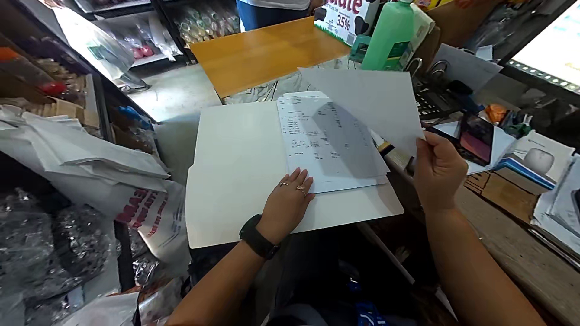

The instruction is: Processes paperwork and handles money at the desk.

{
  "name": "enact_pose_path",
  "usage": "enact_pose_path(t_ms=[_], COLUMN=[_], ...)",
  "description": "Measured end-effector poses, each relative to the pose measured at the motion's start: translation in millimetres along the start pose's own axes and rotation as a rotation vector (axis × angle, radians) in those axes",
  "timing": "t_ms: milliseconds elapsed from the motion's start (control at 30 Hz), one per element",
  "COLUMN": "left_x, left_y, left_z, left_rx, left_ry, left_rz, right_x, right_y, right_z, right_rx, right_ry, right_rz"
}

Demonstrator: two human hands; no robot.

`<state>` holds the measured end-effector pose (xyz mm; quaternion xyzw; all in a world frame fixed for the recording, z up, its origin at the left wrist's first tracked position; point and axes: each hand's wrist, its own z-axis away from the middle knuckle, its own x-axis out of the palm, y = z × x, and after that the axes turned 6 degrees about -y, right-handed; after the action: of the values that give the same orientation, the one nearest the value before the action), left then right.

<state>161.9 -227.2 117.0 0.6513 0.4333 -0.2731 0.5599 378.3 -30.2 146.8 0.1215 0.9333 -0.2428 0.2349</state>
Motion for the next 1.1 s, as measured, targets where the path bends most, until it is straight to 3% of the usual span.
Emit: enact_pose_path(t_ms=[200,333,400,800,1100], left_x=[-4,-22,-26,-18,-32], left_y=[-9,-17,-16,-13,-15], left_z=[-8,-23,-27,-16,-22], left_rx=[0.004,-0.123,-0.134,0.056,-0.066], left_ry=[0.027,-0.301,-0.336,-0.133,-0.172], left_rz=[-0.001,-0.051,-0.082,-0.239,-0.058], right_x=[9,16,20,16,17], right_y=[-1,-5,-7,-8,-9], right_z=[11,23,27,30,40], right_rx=[-0.059,-0.034,-0.003,0.087,0.018], right_ry=[-0.031,-0.123,-0.138,-0.079,-0.194], right_rz=[0.024,0.001,-0.012,-0.099,-0.099])
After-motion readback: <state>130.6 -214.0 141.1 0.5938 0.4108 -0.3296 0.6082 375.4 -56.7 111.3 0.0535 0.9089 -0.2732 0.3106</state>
